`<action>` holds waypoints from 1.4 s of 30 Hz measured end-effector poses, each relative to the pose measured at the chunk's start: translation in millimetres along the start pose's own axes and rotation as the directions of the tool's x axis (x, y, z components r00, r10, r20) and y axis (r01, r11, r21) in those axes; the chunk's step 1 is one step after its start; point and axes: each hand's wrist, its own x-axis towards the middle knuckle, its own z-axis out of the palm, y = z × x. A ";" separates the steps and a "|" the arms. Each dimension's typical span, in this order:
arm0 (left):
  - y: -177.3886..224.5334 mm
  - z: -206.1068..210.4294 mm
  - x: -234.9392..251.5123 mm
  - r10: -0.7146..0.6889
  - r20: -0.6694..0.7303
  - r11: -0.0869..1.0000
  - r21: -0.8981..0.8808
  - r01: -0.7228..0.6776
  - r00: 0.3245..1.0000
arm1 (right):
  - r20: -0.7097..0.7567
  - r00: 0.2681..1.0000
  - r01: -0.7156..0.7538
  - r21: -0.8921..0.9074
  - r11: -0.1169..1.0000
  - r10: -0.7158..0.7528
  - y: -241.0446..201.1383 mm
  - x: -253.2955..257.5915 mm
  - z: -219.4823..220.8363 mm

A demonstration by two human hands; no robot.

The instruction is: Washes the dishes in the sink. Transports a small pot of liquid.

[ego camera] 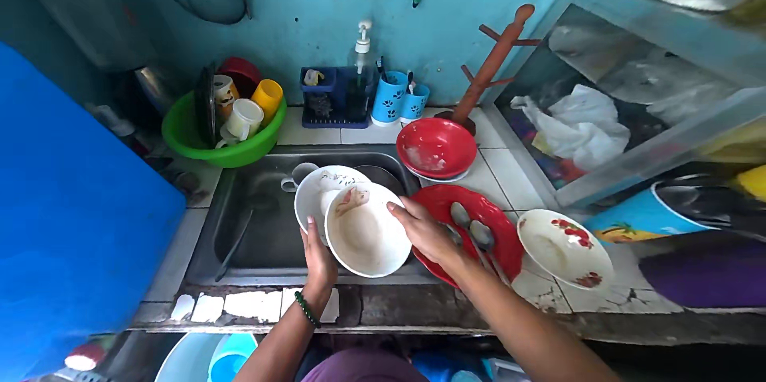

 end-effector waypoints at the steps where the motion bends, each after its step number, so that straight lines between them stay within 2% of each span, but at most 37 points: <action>1: -0.8 0.8 1.3 -0.014 0.002 1.000 -0.012 0.014 1.000 | -0.028 0.995 0.091 -0.163 0.982 -0.097 -7.2 -4.8 -5.2; 3: -3.9 -0.3 6.3 -0.054 0.018 0.998 -0.020 0.054 0.998 | -0.027 0.952 0.263 -0.437 0.860 -0.305 -15.9 -14.8 -12.7; 6: -11.2 0.5 15.1 -0.110 0.029 0.994 -0.025 0.111 0.993 | 0.047 0.792 0.493 -0.636 0.594 -0.608 -3.5 -18.7 -18.5; 8: -10.7 5.7 16.7 -0.142 0.033 0.989 -0.026 0.143 0.989 | 0.027 0.726 0.528 -0.661 0.533 -0.687 5.6 -23.2 -27.0; 9: -8.4 9.5 16.4 -0.161 0.022 0.987 -0.016 0.162 0.987 | -0.032 0.719 0.509 -0.656 0.557 -0.695 8.7 -29.0 -33.2; 11: -4.0 14.7 17.6 -0.196 -0.014 0.980 0.024 0.196 0.981 | -0.219 0.726 0.411 -0.622 0.667 -0.652 16.6 -46.0 -47.0; 14: -0.2 15.3 26.2 -0.242 -0.005 0.968 0.063 0.242 0.970 | -0.493 0.744 0.200 -0.479 0.854 -0.451 39.9 -73.3 -66.1; 16: -0.5 14.9 32.8 -0.282 0.006 0.958 0.047 0.281 0.959 | -0.602 0.747 0.091 -0.327 0.941 -0.281 57.4 -89.9 -71.0; 19: -2.1 17.8 40.8 -0.367 0.007 0.930 0.017 0.366 0.930 | -0.681 0.723 0.026 -0.137 0.990 -0.113 87.0 -103.9 -70.1; 22: 5.2 25.3 46.7 -0.415 0.017 0.908 0.079 0.412 0.910 | -0.709 0.705 -0.012 -0.033 0.999 -0.014 105.4 -108.6 -67.8; 25: 19.2 32.2 57.0 -0.438 0.025 0.871 0.261 0.417 0.899 | -0.705 0.708 -0.065 -0.014 0.998 0.036 108.8 -108.6 -66.4; 29: 21.4 30.5 70.5 -0.268 0.063 0.866 0.453 0.212 0.961 | -0.705 0.708 -0.126 -0.075 0.989 0.037 103.5 -106.3 -66.2; 32: 9.7 23.7 78.6 -0.201 0.109 0.914 0.379 0.146 0.974 | -0.735 0.678 -0.119 -0.067 0.991 0.031 98.2 -101.8 -68.2; 35: -6.8 19.7 83.9 -0.235 0.103 0.956 0.204 0.210 0.967 | -0.743 0.669 -0.092 -0.048 0.995 0.026 90.8 -96.1 -73.9; 38: -8.4 23.3 82.1 -0.342 0.073 0.936 0.117 0.332 0.937 | -0.735 0.677 -0.071 -0.031 0.997 0.025 82.3 -93.4 -75.7; 40: 3.3 33.2 79.4 -0.431 0.048 0.897 0.135 0.421 0.901 | -0.734 0.679 -0.054 -0.023 0.998 0.020 80.8 -92.0 -76.5; 42: 19.1 41.6 80.6 -0.478 0.058 0.855 0.261 0.448 0.877 | -0.729 0.685 -0.036 -0.019 0.999 0.010 81.8 -91.2 -77.7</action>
